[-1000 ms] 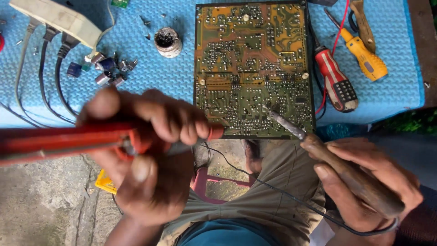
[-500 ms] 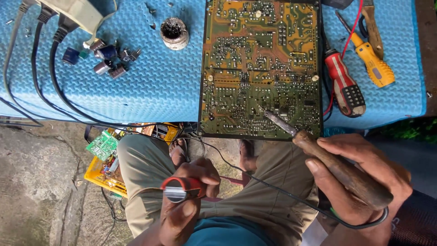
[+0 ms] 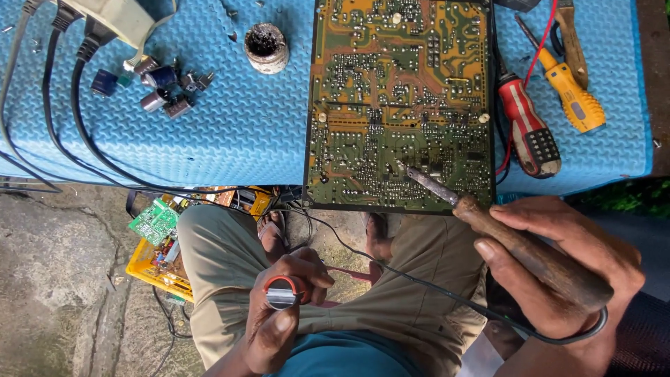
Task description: Desoldering electronic components from a printed circuit board using a soldering iron and a manual desoldering pump.
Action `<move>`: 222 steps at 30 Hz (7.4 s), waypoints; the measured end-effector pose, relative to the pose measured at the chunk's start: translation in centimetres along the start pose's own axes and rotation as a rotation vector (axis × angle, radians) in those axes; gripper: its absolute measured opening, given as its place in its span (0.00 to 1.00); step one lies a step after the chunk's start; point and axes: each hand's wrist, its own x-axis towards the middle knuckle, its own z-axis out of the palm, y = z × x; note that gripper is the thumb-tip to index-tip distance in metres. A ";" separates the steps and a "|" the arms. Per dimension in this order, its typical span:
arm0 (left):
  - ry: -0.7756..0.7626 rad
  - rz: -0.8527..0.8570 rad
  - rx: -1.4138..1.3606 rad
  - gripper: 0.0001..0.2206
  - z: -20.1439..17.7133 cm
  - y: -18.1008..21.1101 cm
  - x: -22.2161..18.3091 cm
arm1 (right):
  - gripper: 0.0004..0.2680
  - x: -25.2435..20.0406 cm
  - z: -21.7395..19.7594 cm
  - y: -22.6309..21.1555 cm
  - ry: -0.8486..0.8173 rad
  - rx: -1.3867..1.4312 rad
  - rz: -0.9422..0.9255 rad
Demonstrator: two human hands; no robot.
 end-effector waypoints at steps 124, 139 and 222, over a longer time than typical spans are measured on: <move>0.294 0.006 0.188 0.26 -2.6 0.7 2.5 | 0.13 -5.7 3.1 1.5 0.355 -0.151 -0.025; 0.215 0.162 0.838 0.24 -4.3 3.6 5.1 | 0.15 -5.6 3.8 2.8 0.336 0.010 -0.196; 0.241 -0.105 -0.529 0.15 1.9 -6.9 11.1 | 0.21 5.4 2.5 -0.9 0.189 -0.123 -0.374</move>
